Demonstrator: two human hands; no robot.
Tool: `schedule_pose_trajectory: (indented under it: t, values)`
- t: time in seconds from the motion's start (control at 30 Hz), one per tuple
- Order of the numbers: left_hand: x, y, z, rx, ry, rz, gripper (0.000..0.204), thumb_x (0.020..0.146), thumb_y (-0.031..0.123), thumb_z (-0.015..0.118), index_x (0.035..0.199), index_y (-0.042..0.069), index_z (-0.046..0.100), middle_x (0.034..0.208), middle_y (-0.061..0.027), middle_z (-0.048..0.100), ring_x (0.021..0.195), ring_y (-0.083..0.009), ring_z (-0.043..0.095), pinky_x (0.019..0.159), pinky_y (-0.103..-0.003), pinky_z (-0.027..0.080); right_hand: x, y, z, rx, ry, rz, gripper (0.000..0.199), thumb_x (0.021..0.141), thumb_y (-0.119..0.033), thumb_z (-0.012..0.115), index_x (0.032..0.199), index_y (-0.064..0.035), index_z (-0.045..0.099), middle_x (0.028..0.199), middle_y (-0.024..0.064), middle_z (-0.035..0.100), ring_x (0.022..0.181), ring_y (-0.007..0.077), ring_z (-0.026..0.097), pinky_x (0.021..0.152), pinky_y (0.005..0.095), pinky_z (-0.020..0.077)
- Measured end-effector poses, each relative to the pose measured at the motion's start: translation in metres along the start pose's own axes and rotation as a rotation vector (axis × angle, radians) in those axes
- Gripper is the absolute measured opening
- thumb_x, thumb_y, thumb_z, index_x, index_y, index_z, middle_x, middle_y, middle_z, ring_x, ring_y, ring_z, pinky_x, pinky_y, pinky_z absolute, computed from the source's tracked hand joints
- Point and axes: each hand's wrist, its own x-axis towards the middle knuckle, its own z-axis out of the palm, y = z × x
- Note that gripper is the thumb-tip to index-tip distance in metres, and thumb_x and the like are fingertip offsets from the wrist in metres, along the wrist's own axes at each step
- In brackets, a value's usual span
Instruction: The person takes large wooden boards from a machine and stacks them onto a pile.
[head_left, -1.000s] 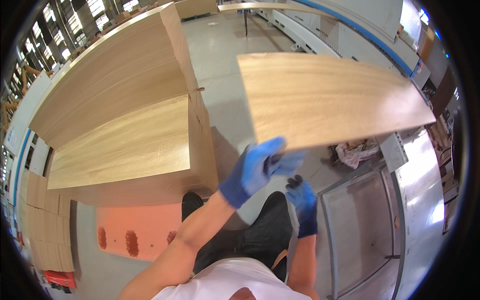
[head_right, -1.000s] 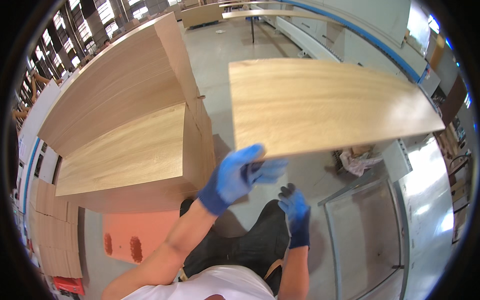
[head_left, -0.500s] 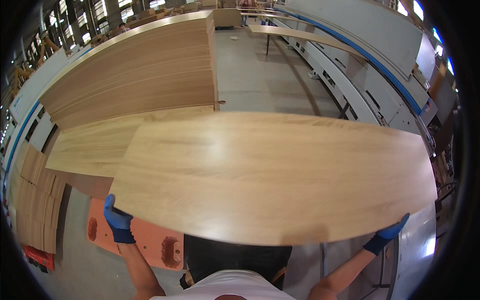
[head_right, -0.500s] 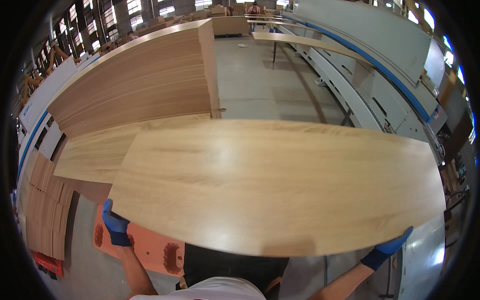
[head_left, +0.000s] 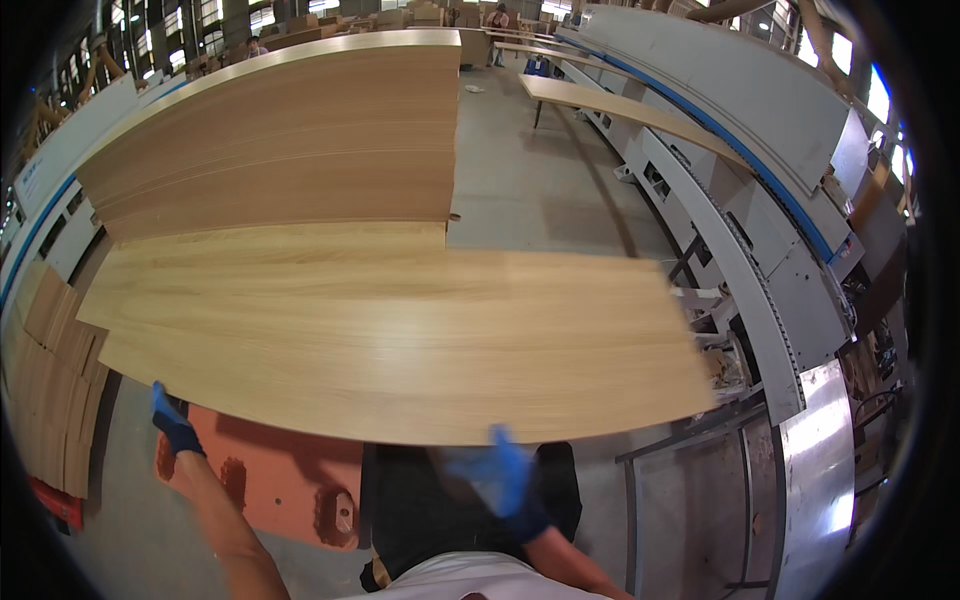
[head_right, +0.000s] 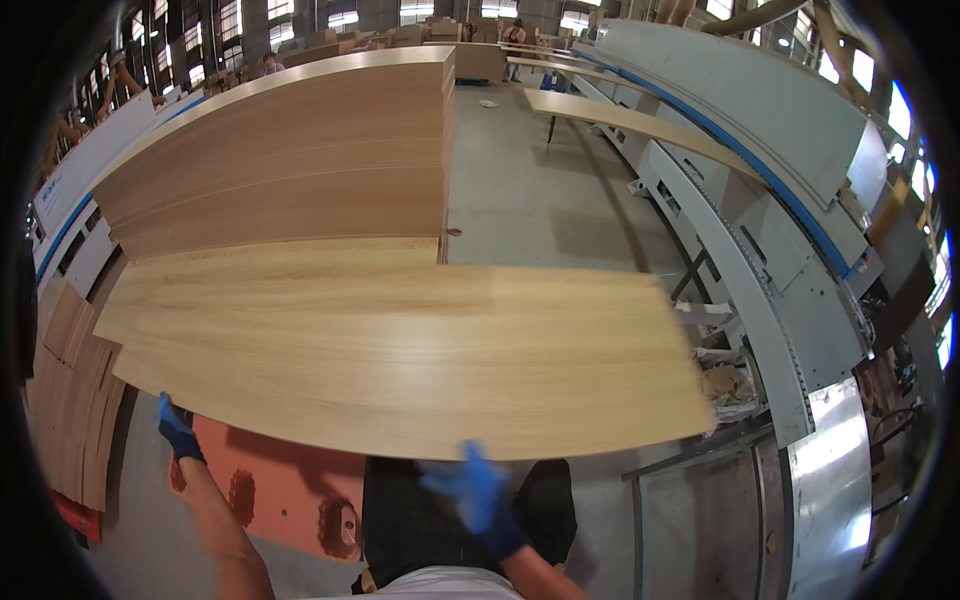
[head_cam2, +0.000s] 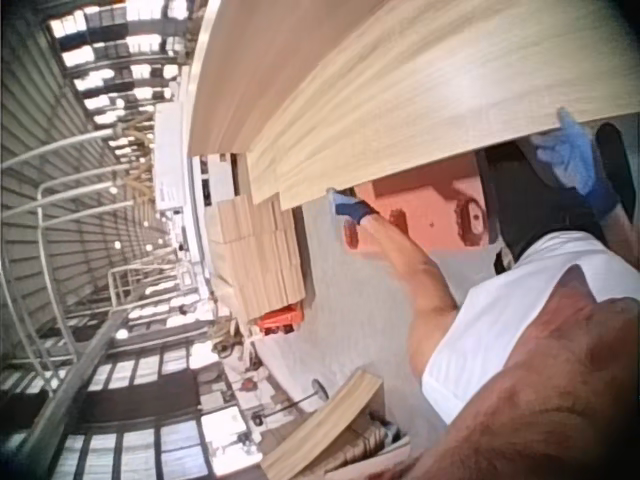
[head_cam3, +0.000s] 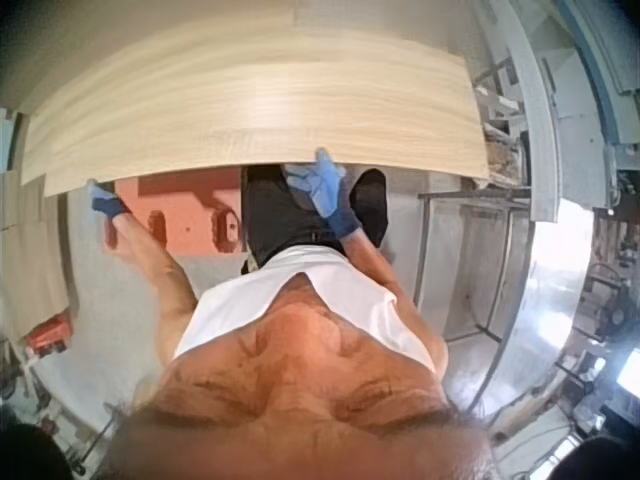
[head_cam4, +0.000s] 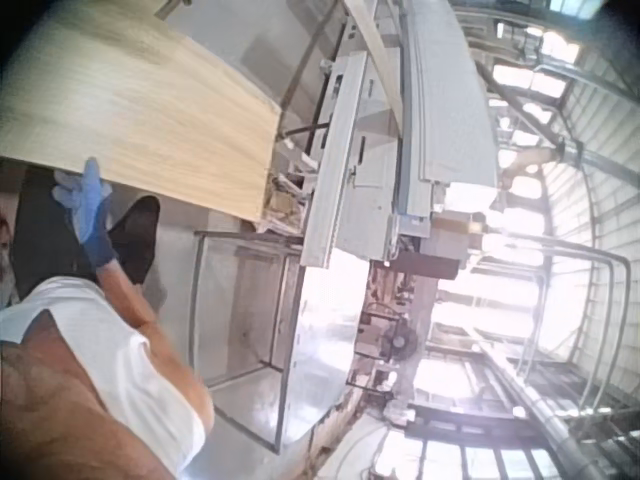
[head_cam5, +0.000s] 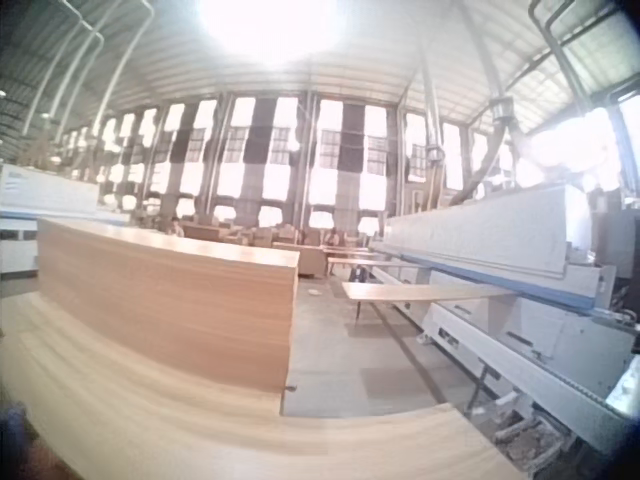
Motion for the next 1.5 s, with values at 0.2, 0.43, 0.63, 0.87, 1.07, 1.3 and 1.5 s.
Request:
schedule_pose_trajectory:
  t: [0.2, 0.43, 0.63, 0.87, 1.07, 1.3, 1.5]
  values:
    - [-0.103, -0.068, 0.113, 0.491, 0.088, 0.171, 0.051, 0.084, 0.028, 0.058, 0.118, -0.009, 0.047, 0.112, -0.0178, 0.057, 0.096, -0.0252, 0.056, 0.083, -0.034, 0.043, 0.004, 0.024, 0.035, -0.479, -0.522, -0.096, 0.030, 0.091, -0.011, 0.044, 0.115, 0.0053, 0.053, 0.108, 0.0120, 0.060, 0.098, 0.0180, 0.057, 0.086, 0.0308, 0.0449]
    - [-0.104, -0.066, 0.145, 0.442, 0.084, 0.453, 0.048, 0.087, 0.024, 0.052, 0.118, -0.012, 0.045, 0.117, -0.0238, 0.052, 0.104, -0.0287, 0.053, 0.089, -0.034, 0.040, 0.055, -0.062, -0.025, -0.874, 0.393, -0.783, 0.029, 0.086, -0.006, 0.049, 0.111, 0.0087, 0.054, 0.107, 0.0164, 0.060, 0.095, 0.0195, 0.059, 0.083, 0.0287, 0.0458]
    - [-0.028, -0.069, 0.130, 0.898, 0.299, 0.495, 0.055, 0.088, 0.033, 0.048, 0.116, -0.014, 0.045, 0.117, -0.0301, 0.050, 0.108, -0.0383, 0.049, 0.090, -0.037, 0.039, 0.154, -0.049, -0.014, -0.964, -0.003, -0.396, 0.036, 0.087, -0.023, 0.052, 0.108, 0.0062, 0.052, 0.097, 0.0211, 0.062, 0.092, 0.0252, 0.060, 0.077, 0.0351, 0.0461]
    - [0.011, -0.059, 0.113, 1.019, 0.334, 0.484, 0.060, 0.088, 0.040, 0.046, 0.113, -0.014, 0.047, 0.113, -0.0314, 0.051, 0.107, -0.0398, 0.050, 0.090, -0.038, 0.040, 0.167, -0.006, 0.024, -1.186, 0.187, -0.459, 0.048, 0.087, -0.033, 0.048, 0.116, 0.0049, 0.045, 0.091, 0.0297, 0.059, 0.087, 0.0435, 0.056, 0.074, 0.0453, 0.0462]
    - [0.034, -0.051, 0.105, 1.044, 0.314, 0.399, 0.063, 0.087, 0.044, 0.045, 0.111, -0.015, 0.049, 0.111, -0.0312, 0.053, 0.105, -0.0400, 0.051, 0.089, -0.039, 0.040, 0.166, 0.001, 0.049, -1.260, 0.251, -0.401, 0.050, 0.087, -0.032, 0.046, 0.117, 0.0080, 0.043, 0.090, 0.0298, 0.059, 0.088, 0.0417, 0.058, 0.076, 0.0445, 0.0461]
    - [0.061, -0.043, 0.105, 1.106, 0.163, 0.352, 0.062, 0.088, 0.047, 0.042, 0.083, -0.013, 0.058, 0.074, -0.0220, 0.060, 0.067, -0.0307, 0.054, 0.059, -0.041, 0.041, 0.171, -0.005, 0.063, -1.276, 0.204, -0.393, 0.055, 0.087, -0.034, 0.044, 0.114, 0.0133, 0.043, 0.086, 0.0311, 0.058, 0.078, 0.0419, 0.059, 0.069, 0.0457, 0.0478]
    - [0.001, -0.045, 0.129, 1.399, 0.085, 0.433, 0.049, 0.088, 0.039, 0.044, 0.086, -0.006, 0.063, 0.081, -0.0208, 0.063, 0.073, -0.0279, 0.059, 0.065, -0.041, 0.045, 0.162, 0.013, 0.053, -1.127, 0.262, -0.461, 0.061, 0.087, -0.037, 0.044, 0.123, 0.0114, 0.037, 0.111, 0.0318, 0.051, 0.101, 0.0414, 0.053, 0.086, 0.0428, 0.0427]
